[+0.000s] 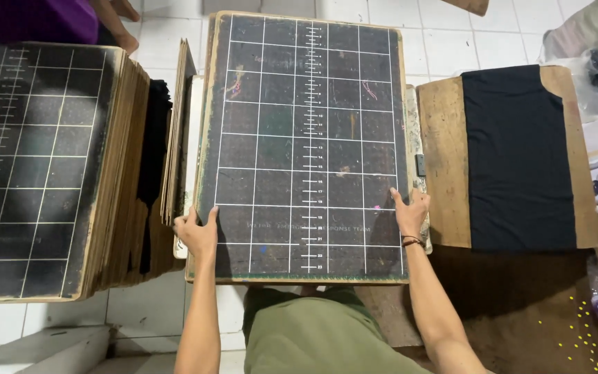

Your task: The person repeatedly picks up black fabric garments, unfolds them, and lays them flat on a gridded cutting board. They smooth the fabric with their hands to align it with the grid lines, then fold the board over the fabric. This process is repeated multiple times with different garments.

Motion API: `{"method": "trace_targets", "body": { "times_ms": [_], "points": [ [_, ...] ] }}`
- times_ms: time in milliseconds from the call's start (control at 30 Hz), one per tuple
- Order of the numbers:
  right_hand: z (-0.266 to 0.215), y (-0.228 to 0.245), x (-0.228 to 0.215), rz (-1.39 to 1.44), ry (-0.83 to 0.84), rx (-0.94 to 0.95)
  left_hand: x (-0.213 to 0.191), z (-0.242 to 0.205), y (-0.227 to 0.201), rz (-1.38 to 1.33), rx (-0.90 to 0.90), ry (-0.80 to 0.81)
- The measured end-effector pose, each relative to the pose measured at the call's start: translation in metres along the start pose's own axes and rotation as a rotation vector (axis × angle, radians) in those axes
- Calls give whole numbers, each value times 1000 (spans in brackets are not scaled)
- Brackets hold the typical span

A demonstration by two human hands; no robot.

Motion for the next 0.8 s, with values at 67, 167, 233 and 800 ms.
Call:
{"method": "trace_targets", "body": {
  "times_ms": [67,167,233,800],
  "points": [
    [6,-8,3,5,-39,-54,10,-3,16,94,66,-54],
    [14,-12,7,-9,-51,-169,12,1,20,27,69,-56],
    [25,-33,18,-14,-38,-150,2,3,13,-144,-9,-53],
    [3,-2,11,-108,-31,-62,-3,5,27,-81,-123,-19]
  ]
}}
Point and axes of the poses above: each hand's wrist, its own z-axis towards the middle knuckle, its own x-axis out of the palm, y = z × x, the point moved 6 cm from there along z, towards the middle knuckle, and after that the axes turned 15 degrees about x, right-handed, at the moved point
